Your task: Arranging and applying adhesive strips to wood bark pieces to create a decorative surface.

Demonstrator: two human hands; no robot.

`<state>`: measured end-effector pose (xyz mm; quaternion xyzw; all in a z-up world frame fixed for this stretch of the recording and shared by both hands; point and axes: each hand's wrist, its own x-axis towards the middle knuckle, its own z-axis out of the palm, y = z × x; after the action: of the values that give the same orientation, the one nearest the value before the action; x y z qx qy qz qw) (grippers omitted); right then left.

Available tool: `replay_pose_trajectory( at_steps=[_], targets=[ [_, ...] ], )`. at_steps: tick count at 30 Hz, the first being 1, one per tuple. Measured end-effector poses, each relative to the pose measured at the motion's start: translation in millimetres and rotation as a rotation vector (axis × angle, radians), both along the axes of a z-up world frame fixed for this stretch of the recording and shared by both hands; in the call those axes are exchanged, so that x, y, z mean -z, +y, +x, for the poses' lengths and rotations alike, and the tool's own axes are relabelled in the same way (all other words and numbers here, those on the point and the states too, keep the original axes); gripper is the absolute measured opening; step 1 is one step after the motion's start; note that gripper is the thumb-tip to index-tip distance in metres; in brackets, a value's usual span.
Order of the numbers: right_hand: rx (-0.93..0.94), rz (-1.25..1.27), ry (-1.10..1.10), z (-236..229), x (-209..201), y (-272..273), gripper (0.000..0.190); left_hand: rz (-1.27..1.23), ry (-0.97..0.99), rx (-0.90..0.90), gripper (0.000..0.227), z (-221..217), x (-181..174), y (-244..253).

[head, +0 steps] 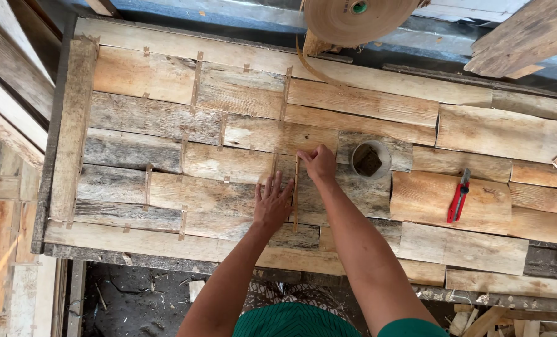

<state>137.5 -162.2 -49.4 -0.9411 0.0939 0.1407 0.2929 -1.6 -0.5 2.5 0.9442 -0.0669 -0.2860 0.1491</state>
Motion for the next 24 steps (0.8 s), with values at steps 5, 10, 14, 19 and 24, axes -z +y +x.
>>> replay_pose_trajectory(
  at_steps=[5, 10, 14, 19, 24],
  targets=[
    [-0.054, -0.034, -0.081, -5, -2, 3, 0.054, -0.016, -0.043, -0.031, 0.091, -2, 2, 2],
    [-0.076, -0.027, -0.089, -4, -5, -2, 0.056, -0.017, -0.041, -0.024, 0.092, -2, -2, 0],
    [-0.080, -0.014, -0.039, -6, -8, -2, 0.055, -0.023, -0.022, -0.036, 0.091, 0, -4, 0],
    [-0.101, -0.003, 0.000, -6, -15, -3, 0.055, 0.002, -0.004, -0.008, 0.094, 0, 1, -1],
    [-0.136, -0.034, 0.053, -6, -22, -2, 0.055, 0.002, 0.001, -0.020, 0.091, -1, -1, 0]
  ],
)
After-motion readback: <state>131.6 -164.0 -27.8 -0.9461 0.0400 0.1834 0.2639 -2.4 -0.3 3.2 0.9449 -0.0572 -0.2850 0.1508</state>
